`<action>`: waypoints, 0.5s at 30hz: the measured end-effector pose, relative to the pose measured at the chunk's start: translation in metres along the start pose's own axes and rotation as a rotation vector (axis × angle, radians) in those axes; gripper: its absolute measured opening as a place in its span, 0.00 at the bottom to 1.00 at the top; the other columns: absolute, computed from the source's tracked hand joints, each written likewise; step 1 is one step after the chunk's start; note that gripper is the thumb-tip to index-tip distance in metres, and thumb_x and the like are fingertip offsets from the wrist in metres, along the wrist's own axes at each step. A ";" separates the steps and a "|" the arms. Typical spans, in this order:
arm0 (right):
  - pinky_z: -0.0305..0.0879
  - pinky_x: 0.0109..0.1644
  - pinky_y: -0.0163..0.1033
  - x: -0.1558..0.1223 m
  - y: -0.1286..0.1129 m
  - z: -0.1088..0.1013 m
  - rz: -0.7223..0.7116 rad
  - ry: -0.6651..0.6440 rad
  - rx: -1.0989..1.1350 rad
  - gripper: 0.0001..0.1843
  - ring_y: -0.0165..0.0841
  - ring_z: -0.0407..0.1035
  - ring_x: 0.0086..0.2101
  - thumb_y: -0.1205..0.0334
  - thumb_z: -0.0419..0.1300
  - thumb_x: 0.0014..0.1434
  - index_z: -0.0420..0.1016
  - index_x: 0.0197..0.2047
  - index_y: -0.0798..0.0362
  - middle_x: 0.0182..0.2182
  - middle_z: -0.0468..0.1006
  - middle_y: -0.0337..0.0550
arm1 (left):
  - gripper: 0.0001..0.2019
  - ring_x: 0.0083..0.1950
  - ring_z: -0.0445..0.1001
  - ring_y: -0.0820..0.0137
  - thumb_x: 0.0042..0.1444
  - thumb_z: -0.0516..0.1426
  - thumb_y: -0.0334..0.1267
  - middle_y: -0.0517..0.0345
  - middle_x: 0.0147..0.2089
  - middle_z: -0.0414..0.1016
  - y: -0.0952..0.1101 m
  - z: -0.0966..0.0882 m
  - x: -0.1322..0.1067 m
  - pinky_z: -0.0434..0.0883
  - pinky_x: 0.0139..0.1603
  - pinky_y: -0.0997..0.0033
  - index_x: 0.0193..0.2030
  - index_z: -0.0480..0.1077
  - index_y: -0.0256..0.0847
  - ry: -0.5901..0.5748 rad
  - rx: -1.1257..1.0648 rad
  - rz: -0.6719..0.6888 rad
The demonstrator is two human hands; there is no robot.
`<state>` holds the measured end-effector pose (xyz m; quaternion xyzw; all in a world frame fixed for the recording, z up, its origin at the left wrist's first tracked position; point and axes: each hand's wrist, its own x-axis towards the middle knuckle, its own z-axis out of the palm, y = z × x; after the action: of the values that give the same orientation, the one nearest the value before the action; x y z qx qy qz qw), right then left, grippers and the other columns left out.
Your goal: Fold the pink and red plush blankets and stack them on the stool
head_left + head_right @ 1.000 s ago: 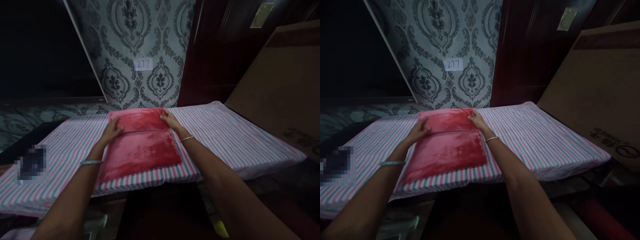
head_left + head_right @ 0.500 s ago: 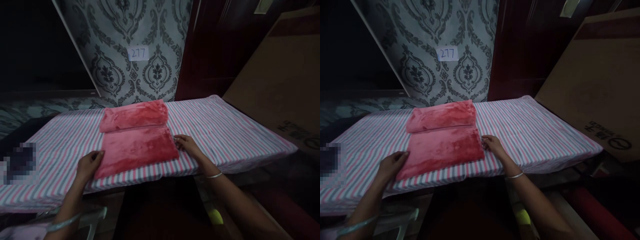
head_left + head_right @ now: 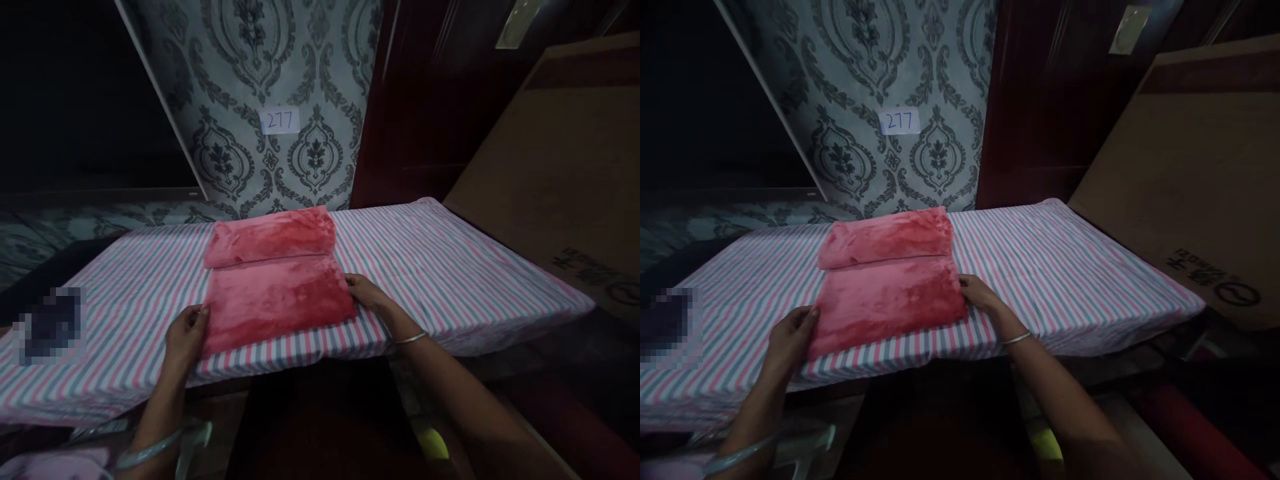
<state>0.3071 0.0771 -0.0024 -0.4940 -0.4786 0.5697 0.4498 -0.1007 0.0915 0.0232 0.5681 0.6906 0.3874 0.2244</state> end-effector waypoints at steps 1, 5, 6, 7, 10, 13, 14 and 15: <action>0.69 0.35 0.36 0.004 -0.001 0.001 -0.054 0.016 -0.056 0.15 0.31 0.71 0.27 0.64 0.66 0.42 0.80 0.37 0.53 0.24 0.79 0.35 | 0.21 0.32 0.74 0.62 0.44 0.55 0.58 0.58 0.29 0.76 0.002 0.000 -0.003 0.68 0.34 0.66 0.37 0.70 0.44 0.042 0.012 -0.011; 0.71 0.44 0.40 0.013 0.001 0.000 -0.137 0.163 -0.295 0.15 0.36 0.75 0.35 0.68 0.66 0.42 0.78 0.37 0.51 0.32 0.83 0.39 | 0.21 0.29 0.73 0.61 0.44 0.55 0.59 0.57 0.27 0.74 0.005 -0.002 -0.018 0.67 0.34 0.64 0.35 0.68 0.45 0.124 0.147 0.001; 0.70 0.44 0.41 0.014 0.003 -0.001 -0.128 0.195 -0.355 0.15 0.37 0.75 0.35 0.68 0.65 0.42 0.77 0.37 0.51 0.33 0.83 0.40 | 0.19 0.30 0.73 0.60 0.45 0.55 0.59 0.56 0.26 0.73 0.005 -0.003 -0.021 0.67 0.35 0.64 0.33 0.68 0.45 0.116 0.190 0.018; 0.70 0.44 0.41 0.015 0.005 -0.002 -0.121 0.220 -0.408 0.13 0.38 0.75 0.36 0.69 0.65 0.43 0.77 0.36 0.51 0.33 0.83 0.42 | 0.18 0.31 0.74 0.59 0.47 0.54 0.59 0.55 0.26 0.74 0.005 -0.003 -0.024 0.67 0.35 0.64 0.31 0.68 0.46 0.100 0.225 0.040; 0.70 0.43 0.42 0.015 0.015 -0.006 -0.107 0.267 -0.501 0.11 0.42 0.76 0.38 0.68 0.64 0.44 0.77 0.35 0.50 0.34 0.84 0.45 | 0.17 0.34 0.75 0.58 0.51 0.51 0.56 0.51 0.28 0.76 0.004 -0.002 -0.030 0.66 0.36 0.64 0.28 0.68 0.45 0.068 0.276 0.109; 0.71 0.43 0.43 0.017 0.021 -0.009 -0.083 0.225 -0.498 0.11 0.44 0.77 0.38 0.67 0.64 0.44 0.78 0.35 0.50 0.33 0.84 0.46 | 0.16 0.34 0.75 0.60 0.53 0.50 0.53 0.50 0.30 0.77 0.004 0.000 -0.032 0.67 0.37 0.65 0.28 0.69 0.44 0.096 0.250 0.146; 0.72 0.43 0.44 0.017 0.022 -0.010 -0.082 0.203 -0.487 0.12 0.44 0.77 0.38 0.67 0.64 0.44 0.78 0.36 0.50 0.34 0.84 0.47 | 0.16 0.33 0.75 0.61 0.53 0.49 0.52 0.51 0.29 0.77 0.004 0.001 -0.033 0.67 0.37 0.65 0.28 0.69 0.44 0.111 0.215 0.143; 0.72 0.43 0.44 0.017 0.021 -0.009 -0.088 0.186 -0.471 0.13 0.44 0.77 0.38 0.67 0.64 0.44 0.77 0.36 0.50 0.34 0.84 0.47 | 0.16 0.33 0.74 0.62 0.54 0.49 0.52 0.52 0.28 0.76 0.003 0.001 -0.033 0.67 0.37 0.66 0.29 0.69 0.44 0.124 0.169 0.133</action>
<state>0.3137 0.0923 -0.0261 -0.6143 -0.5756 0.3744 0.3887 -0.0898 0.0604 0.0207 0.6044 0.6942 0.3761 0.1064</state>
